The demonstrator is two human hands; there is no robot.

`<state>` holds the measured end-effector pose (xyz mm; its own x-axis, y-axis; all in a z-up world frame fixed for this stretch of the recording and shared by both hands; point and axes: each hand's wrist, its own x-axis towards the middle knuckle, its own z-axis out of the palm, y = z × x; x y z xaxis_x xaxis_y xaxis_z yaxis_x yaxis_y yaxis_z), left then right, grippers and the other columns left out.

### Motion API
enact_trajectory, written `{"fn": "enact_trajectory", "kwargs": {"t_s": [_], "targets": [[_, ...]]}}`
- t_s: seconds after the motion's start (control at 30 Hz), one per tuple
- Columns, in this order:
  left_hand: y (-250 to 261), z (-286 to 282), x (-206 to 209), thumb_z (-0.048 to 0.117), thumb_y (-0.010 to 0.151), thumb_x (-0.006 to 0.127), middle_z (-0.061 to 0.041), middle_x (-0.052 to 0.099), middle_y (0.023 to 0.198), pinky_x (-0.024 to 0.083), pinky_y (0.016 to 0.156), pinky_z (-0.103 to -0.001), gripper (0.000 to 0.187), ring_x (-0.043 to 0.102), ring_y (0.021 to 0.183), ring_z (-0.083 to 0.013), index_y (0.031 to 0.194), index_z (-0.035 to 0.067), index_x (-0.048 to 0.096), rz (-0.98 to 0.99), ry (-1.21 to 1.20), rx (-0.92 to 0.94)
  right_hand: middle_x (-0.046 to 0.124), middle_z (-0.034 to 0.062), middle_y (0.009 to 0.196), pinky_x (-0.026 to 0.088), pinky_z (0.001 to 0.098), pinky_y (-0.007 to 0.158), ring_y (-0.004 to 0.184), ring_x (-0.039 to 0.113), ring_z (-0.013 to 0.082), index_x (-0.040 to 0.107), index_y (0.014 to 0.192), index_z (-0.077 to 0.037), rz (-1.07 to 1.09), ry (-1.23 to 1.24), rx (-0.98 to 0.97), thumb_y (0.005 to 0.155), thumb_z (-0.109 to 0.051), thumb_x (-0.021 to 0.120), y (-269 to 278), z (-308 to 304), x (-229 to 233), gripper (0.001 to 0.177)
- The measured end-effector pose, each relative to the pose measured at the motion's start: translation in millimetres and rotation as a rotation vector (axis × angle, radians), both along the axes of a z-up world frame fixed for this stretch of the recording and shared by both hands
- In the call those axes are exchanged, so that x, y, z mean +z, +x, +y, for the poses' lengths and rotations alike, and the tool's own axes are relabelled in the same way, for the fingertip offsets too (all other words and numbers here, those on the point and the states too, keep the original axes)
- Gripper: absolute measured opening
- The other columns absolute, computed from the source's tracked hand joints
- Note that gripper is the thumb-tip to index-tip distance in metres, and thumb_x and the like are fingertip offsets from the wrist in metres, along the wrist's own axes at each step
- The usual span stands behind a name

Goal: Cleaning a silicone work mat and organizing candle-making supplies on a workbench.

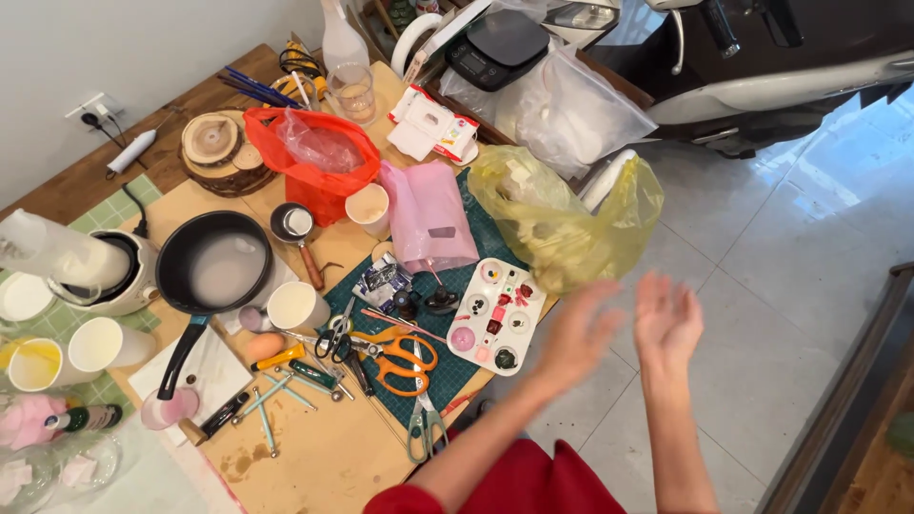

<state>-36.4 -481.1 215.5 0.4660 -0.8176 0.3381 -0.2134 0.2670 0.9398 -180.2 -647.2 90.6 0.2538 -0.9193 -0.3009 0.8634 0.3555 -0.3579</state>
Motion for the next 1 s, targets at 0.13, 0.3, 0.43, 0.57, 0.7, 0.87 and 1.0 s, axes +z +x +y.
{"fn": "enact_trajectory", "kwargs": {"t_s": [0.13, 0.3, 0.43, 0.57, 0.7, 0.87, 1.0], "targets": [[-35.5, -29.9, -45.5, 0.023, 0.096, 0.064, -0.015, 0.061, 0.143, 0.035, 0.122, -0.049, 0.044, 0.055, 0.139, -0.0342, 0.138, 0.01, 0.061, -0.398, -0.131, -0.111, 0.047, 0.0272, 0.154, 0.042, 0.0619, 0.112, 0.138, 0.052, 0.0458, 0.035, 0.155, 0.002, 0.023, -0.053, 0.295, 0.104, -0.045, 0.045, -4.1, 83.0, 96.7, 0.07], [-14.0, -41.3, -66.5, 0.033, 0.106, 0.054, -0.006, 0.062, 0.141, 0.043, 0.115, -0.044, 0.034, 0.053, 0.136, -0.0278, 0.134, 0.016, 0.062, 0.419, 0.241, -0.009, 0.051, 0.0221, 0.154, 0.037, 0.0609, 0.118, 0.146, 0.047, 0.041, 0.043, 0.156, -0.005, -0.522, -0.118, 0.449, 0.114, -0.043, 0.042, -23.2, 117.4, 122.0, 0.056], [26.2, -14.8, -106.4, 0.042, 0.113, 0.049, -0.007, 0.061, 0.135, 0.043, 0.104, -0.045, 0.034, 0.051, 0.129, -0.0264, 0.13, 0.013, 0.059, 1.302, 0.255, -0.292, 0.059, 0.0216, 0.142, 0.045, 0.0498, 0.106, 0.128, 0.056, 0.0386, 0.05, 0.148, 0.0, 0.239, -0.44, 0.604, 0.109, -0.036, 0.046, 21.6, 92.5, 69.6, 0.053], [120.7, 59.2, -35.0, 0.023, 0.108, 0.045, -0.016, 0.07, 0.134, 0.044, 0.116, -0.036, 0.036, 0.057, 0.134, -0.0294, 0.116, -0.008, 0.061, 1.127, -0.211, -0.04, 0.069, 0.0147, 0.125, 0.051, 0.0341, 0.103, 0.114, 0.069, 0.0231, 0.057, 0.142, 0.001, 0.915, -0.918, 0.604, 0.112, -0.016, 0.048, 93.1, 80.6, 82.2, 0.035], [153.1, 117.3, 6.0, 0.015, 0.108, 0.052, -0.029, 0.067, 0.13, 0.043, 0.115, -0.047, 0.034, 0.055, 0.126, -0.0476, 0.131, -0.007, 0.04, 0.878, -0.238, 0.228, 0.059, 0.0095, 0.138, 0.051, 0.0286, 0.096, 0.117, 0.062, 0.0173, 0.03, 0.157, -0.008, 0.758, -1.225, 0.743, 0.096, -0.002, 0.052, 207.6, 88.5, 110.0, 0.065], [170.3, 153.7, 13.0, 0.01, 0.095, 0.061, -0.014, 0.035, 0.159, 0.034, 0.118, -0.048, 0.074, 0.034, 0.146, -0.0334, 0.16, 0.014, 0.025, 0.882, -0.231, 0.299, 0.062, 0.0193, 0.139, 0.05, 0.036, 0.104, 0.13, 0.061, 0.0275, 0.048, 0.146, -0.002, 0.785, -1.395, 0.722, 0.099, -0.012, 0.067, 388.9, 18.9, 56.8, 0.051], [182.2, 182.7, 27.6, 0.016, 0.096, 0.057, -0.011, 0.022, 0.17, 0.03, 0.119, -0.05, 0.074, 0.026, 0.155, -0.0279, 0.162, 0.01, 0.025, 0.914, -0.188, 0.42, 0.063, 0.0201, 0.138, 0.054, 0.0394, 0.1, 0.122, 0.067, 0.0292, 0.052, 0.143, 0.0, 1.033, -1.199, 0.777, 0.093, -0.024, 0.068, 515.7, -36.8, -8.2, 0.057]]}}
